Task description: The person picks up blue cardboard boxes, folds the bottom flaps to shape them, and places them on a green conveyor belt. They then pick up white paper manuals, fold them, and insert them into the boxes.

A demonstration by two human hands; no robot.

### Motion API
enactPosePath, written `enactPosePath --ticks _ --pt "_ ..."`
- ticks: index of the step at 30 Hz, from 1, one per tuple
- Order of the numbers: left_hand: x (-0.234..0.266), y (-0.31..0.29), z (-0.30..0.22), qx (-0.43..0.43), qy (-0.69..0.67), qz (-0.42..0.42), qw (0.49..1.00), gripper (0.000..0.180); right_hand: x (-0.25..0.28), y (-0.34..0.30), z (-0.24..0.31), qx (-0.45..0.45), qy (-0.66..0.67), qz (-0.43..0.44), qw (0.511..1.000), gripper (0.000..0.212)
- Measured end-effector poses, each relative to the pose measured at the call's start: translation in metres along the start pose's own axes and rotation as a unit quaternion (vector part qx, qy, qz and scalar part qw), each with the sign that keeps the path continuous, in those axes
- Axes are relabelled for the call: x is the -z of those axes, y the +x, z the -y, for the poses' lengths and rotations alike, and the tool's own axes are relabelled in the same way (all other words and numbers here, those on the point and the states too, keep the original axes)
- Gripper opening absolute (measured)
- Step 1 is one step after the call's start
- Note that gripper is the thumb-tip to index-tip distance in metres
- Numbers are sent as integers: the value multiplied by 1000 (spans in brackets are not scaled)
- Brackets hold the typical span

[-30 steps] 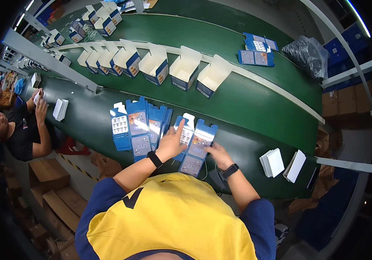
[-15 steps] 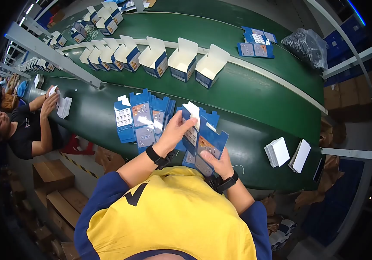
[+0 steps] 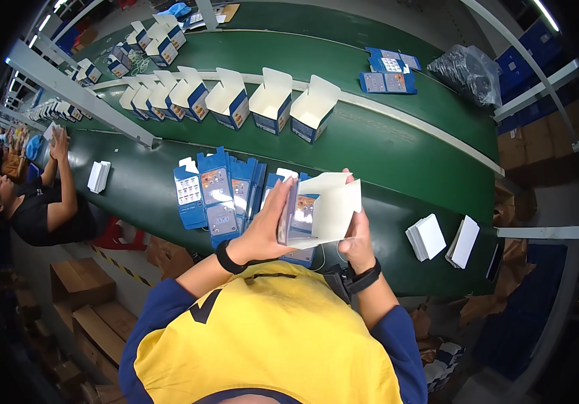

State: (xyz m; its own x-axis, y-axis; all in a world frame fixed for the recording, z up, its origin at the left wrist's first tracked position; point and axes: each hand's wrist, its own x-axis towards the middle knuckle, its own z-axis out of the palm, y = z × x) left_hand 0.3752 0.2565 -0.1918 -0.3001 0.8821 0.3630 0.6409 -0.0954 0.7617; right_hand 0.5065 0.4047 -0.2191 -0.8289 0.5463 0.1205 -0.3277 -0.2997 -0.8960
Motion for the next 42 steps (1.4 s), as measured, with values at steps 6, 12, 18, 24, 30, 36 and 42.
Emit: enactPosePath --ticks 6,12,18,24,30,36,42 --pt "0 -1 10 -115 -17 -13 993 98 -8 -3 41 -20 -125 56 990 97" --pt "-4 5 -6 -118 -19 -2 993 79 -30 -7 45 -15 -68 -58 996 79" --pt "0 9 -9 -111 -92 17 989 63 -5 -5 35 46 30 69 996 70" --pt "6 17 -10 -117 11 54 992 62 -7 -5 41 14 -80 64 995 64" --pt "1 16 -9 -72 -68 55 994 64 15 2 39 183 -218 189 940 53" --pt "-2 21 -7 -164 -21 50 985 73 -8 -6 49 54 -268 62 960 53" --pt "-1 21 -10 -143 -13 85 986 78 -4 -4 43 27 -341 80 936 57"
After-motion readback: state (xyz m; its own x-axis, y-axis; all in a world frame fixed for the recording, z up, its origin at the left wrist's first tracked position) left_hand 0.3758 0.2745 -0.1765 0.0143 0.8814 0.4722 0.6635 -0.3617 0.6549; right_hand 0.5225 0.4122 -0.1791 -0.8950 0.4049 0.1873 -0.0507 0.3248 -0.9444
